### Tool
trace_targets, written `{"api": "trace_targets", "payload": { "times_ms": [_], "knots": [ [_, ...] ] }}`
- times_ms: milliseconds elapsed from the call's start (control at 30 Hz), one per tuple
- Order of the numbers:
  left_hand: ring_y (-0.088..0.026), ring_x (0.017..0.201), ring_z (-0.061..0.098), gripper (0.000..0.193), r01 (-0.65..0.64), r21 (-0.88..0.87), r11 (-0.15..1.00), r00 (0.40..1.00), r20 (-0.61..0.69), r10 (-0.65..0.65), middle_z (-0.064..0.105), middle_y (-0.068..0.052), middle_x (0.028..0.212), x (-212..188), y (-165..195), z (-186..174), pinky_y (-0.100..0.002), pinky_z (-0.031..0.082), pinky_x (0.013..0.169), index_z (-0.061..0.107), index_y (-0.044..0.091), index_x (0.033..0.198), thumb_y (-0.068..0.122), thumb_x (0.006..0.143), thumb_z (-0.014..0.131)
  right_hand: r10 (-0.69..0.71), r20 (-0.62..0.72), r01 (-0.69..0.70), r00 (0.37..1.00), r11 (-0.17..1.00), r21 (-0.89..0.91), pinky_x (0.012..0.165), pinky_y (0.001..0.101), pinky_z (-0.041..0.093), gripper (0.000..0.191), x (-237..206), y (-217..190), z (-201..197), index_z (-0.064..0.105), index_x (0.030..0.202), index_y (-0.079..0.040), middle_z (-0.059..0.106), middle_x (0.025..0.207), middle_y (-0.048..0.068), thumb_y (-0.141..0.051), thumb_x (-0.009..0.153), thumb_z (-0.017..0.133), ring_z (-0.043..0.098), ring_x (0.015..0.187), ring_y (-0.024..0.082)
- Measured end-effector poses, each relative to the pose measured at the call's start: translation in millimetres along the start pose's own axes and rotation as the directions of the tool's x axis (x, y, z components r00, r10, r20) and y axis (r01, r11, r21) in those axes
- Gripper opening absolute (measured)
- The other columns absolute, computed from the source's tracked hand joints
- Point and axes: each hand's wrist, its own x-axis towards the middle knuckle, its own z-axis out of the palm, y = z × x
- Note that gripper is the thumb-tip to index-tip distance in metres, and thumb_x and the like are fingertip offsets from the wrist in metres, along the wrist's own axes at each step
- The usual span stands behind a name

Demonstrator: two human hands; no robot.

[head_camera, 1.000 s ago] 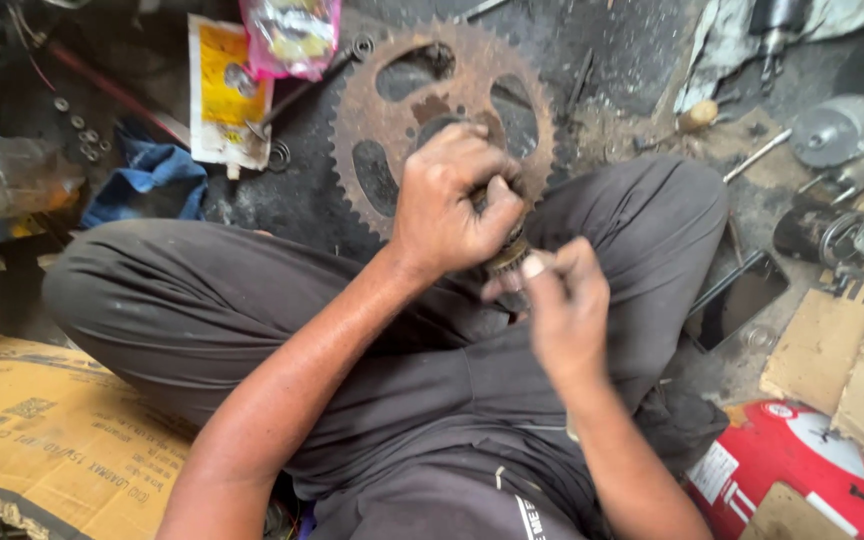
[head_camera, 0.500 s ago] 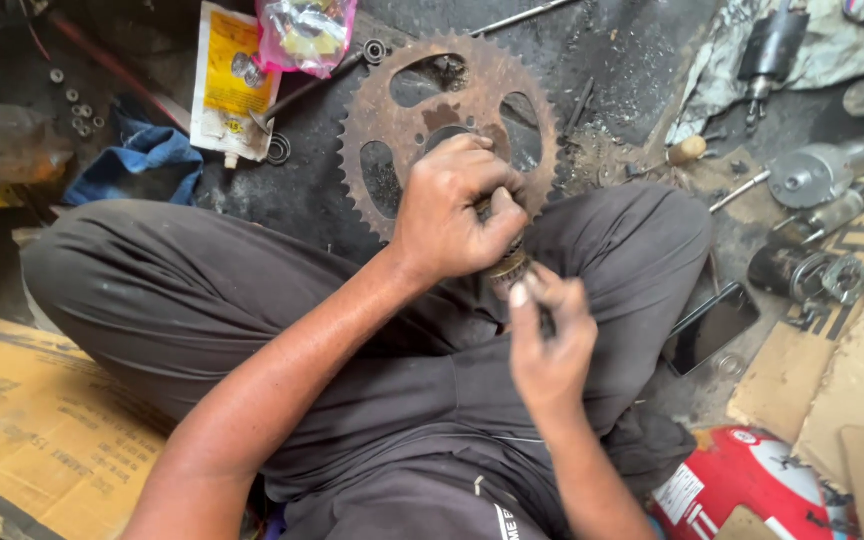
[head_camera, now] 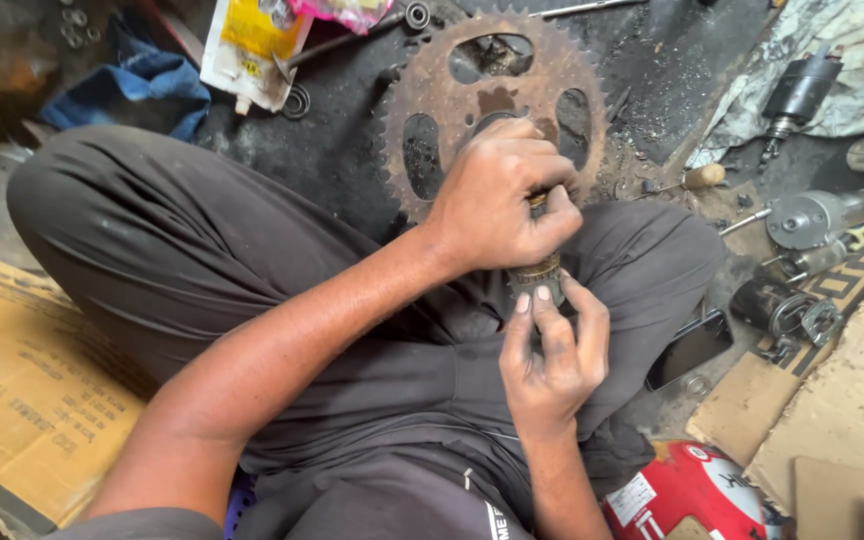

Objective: The person sits on the workshop floor disassembling and reassembling a motorcycle starter motor. They pull a long bolt from the housing, separate the end cap and armature from the body, rummage in a cardboard box of parts, then fit the armature back into the housing and press the components together by hand.

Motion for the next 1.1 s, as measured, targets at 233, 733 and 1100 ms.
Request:
{"api": "trace_targets", "payload": {
  "times_ms": [233,733,1100],
  "knots": [
    [-0.029,0.075,0.057,0.011,0.019,-0.010,1.000,0.999,-0.028,-0.019,0.064,-0.009,0.071,-5,-3,2,-0.040,0.052,0.079,0.072,0.004,0.076,0.012,0.071,0.067,-0.160,0.125,0.171,0.979,0.981,-0.089,0.080,0.0476,0.059,0.020,5,14,-2,0.061,0.108,0.004,0.064,0.116,0.029,0.002,0.094,0.075,0.070,0.094,0.045],
    [-0.021,0.073,0.057,0.013,0.059,0.125,0.990,0.996,-0.071,-0.051,0.067,-0.002,0.066,-5,-3,8,-0.046,0.031,0.098,0.076,0.010,0.072,0.020,0.072,0.067,0.168,0.231,-0.224,0.958,0.943,0.247,0.079,0.0455,0.059,0.008,10,22,-5,0.061,0.104,0.000,0.071,0.110,0.026,-0.007,0.103,0.064,0.074,0.091,0.033],
    [-0.020,0.071,0.059,0.015,0.071,0.108,0.992,0.997,-0.049,-0.066,0.070,-0.002,0.068,-5,-5,9,-0.045,0.032,0.096,0.075,0.009,0.071,0.021,0.073,0.066,0.472,0.560,-0.702,0.681,0.203,0.682,0.063,0.0452,0.064,0.012,37,27,-3,0.047,0.094,-0.009,0.072,0.093,0.021,-0.012,0.099,0.057,0.078,0.081,0.031]
  ]
}}
